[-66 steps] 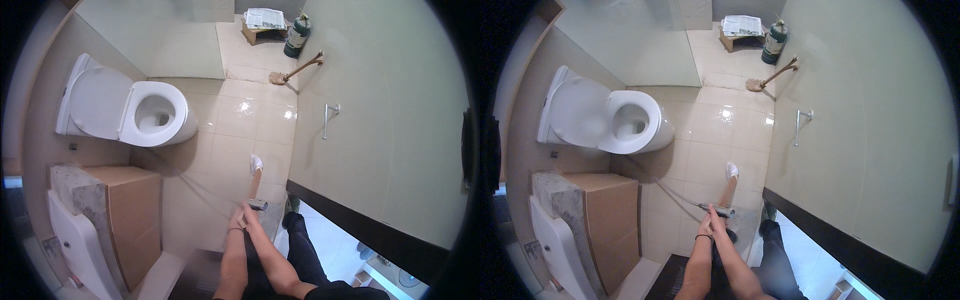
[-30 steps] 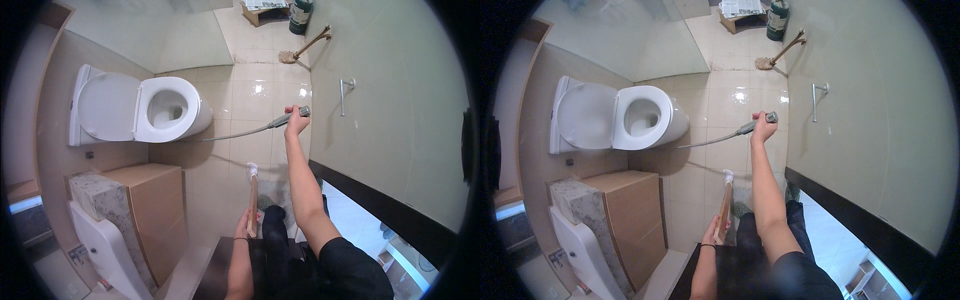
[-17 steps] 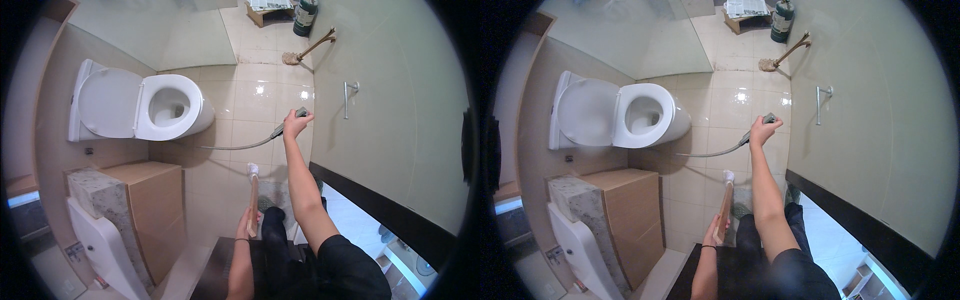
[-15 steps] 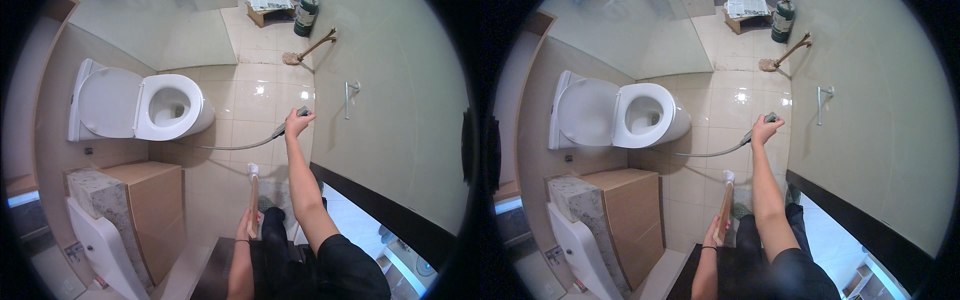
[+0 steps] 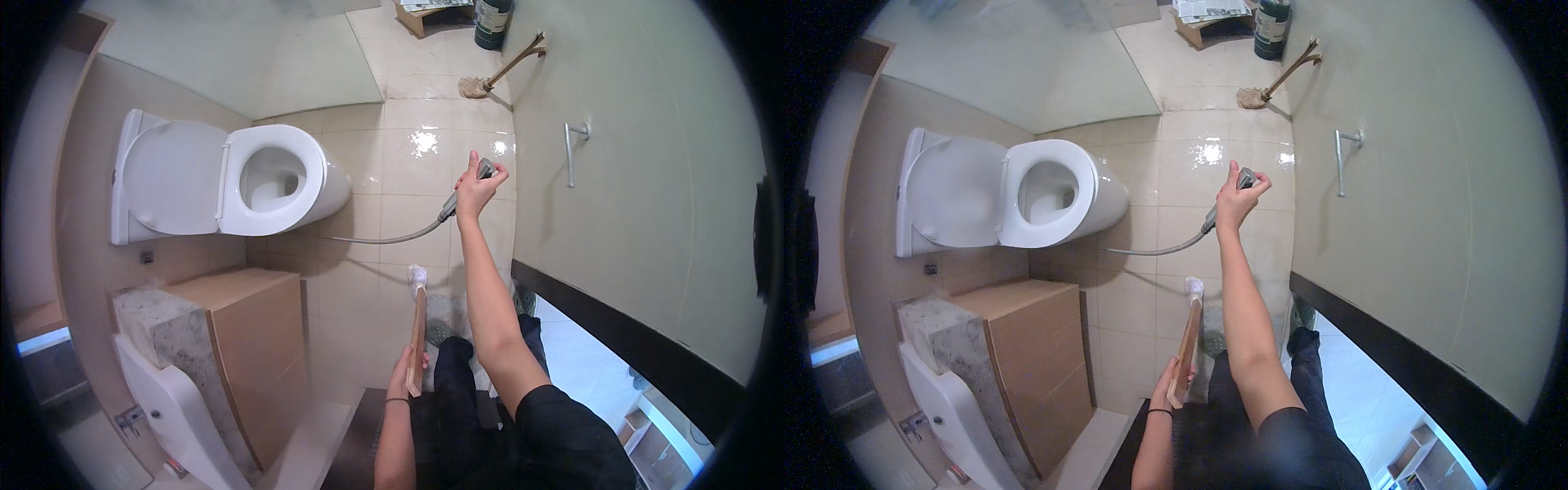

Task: The person scrubs the inside of a white toilet bowl with a long-handled brush, then flushes the toilet. They continue by scrubbing the tiled floor around the toilet and rinsing the area with a handheld bidet sprayer.

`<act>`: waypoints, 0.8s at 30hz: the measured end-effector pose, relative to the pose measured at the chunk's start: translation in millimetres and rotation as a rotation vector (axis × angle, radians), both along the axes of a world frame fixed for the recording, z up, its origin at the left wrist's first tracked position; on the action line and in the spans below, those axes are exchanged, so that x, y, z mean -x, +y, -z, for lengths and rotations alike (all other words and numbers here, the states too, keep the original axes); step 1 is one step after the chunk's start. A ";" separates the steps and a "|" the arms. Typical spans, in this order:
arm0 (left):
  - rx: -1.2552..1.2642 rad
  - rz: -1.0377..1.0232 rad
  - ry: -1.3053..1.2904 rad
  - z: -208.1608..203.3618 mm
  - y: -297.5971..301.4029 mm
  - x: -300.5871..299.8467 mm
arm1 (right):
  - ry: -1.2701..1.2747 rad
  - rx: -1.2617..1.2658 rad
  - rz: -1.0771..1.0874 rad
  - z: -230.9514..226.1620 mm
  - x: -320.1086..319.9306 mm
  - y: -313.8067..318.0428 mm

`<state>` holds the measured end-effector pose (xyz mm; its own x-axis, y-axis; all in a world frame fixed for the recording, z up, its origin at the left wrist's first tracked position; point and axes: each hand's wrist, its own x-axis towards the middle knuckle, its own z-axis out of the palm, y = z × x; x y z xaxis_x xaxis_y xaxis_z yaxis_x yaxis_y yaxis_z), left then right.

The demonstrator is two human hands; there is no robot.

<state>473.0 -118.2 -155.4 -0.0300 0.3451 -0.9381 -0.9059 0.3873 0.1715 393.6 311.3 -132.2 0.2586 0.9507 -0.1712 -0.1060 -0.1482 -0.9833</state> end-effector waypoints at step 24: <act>0.079 0.203 0.045 -5.8 8.6 9.0 | -0.160 0.148 0.097 57.2 -51.0 1.0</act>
